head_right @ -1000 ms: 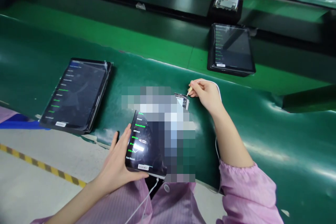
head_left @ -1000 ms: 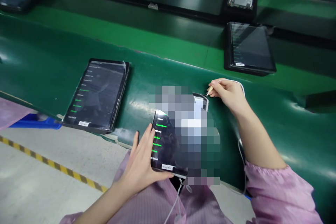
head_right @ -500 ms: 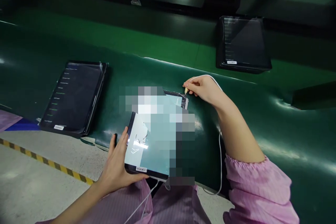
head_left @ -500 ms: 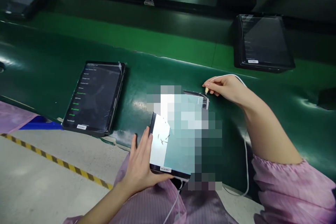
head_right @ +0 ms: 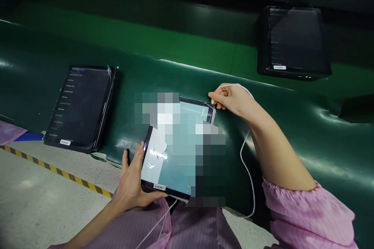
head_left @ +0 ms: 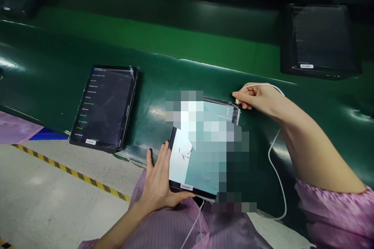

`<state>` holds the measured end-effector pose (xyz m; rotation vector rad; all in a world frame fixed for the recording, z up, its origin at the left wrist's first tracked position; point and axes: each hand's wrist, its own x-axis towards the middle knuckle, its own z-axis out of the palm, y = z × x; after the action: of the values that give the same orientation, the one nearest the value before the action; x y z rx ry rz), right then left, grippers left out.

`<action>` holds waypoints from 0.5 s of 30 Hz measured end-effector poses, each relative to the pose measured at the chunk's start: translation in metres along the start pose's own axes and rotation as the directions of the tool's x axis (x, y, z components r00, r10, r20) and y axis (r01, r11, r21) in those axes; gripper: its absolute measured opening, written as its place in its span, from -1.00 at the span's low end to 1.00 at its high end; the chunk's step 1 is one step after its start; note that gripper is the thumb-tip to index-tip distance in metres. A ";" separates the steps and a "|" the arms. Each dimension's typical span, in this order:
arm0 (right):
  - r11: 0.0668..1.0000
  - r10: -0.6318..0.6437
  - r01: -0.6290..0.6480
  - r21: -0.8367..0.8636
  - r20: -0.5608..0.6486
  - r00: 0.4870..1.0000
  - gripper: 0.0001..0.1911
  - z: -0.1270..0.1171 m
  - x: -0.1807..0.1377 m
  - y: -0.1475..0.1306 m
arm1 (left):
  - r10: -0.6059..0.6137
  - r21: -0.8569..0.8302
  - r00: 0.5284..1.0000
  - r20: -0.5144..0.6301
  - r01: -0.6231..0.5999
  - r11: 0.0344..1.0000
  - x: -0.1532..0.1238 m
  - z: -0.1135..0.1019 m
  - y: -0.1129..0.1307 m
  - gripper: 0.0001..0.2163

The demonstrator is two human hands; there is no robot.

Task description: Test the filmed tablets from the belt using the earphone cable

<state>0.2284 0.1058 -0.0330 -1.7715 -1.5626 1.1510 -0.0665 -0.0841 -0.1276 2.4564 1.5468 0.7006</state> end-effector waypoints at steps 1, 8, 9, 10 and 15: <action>1.000 0.003 -0.003 -0.003 -0.004 1.000 -0.62 0.000 -0.001 -0.001 | -0.002 0.003 1.000 0.005 0.002 1.000 0.001 -0.001 0.000 0.09; 0.995 0.079 -0.076 0.070 -0.040 0.996 -0.74 0.002 -0.005 0.004 | -0.039 -0.009 0.997 0.066 0.040 0.999 0.002 -0.001 -0.001 0.20; 0.996 0.078 -0.076 0.035 -0.069 0.995 -0.73 0.003 -0.006 0.004 | -0.032 -0.015 0.998 0.054 0.033 0.999 0.002 -0.001 -0.001 0.20; 0.998 0.063 -0.065 -0.018 -0.103 0.993 -0.72 0.005 -0.008 0.005 | -0.027 -0.021 0.999 0.041 0.028 0.999 0.002 0.000 -0.002 0.19; 0.984 -0.073 0.027 -0.177 -0.257 0.964 -0.82 0.023 -0.031 0.011 | -0.032 -0.060 0.999 0.038 0.035 0.998 0.002 -0.001 -0.002 0.19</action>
<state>0.2156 0.0697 -0.0455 -1.8948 -1.5733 0.7389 -0.0678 -0.0815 -0.1265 2.3804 1.5266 0.6825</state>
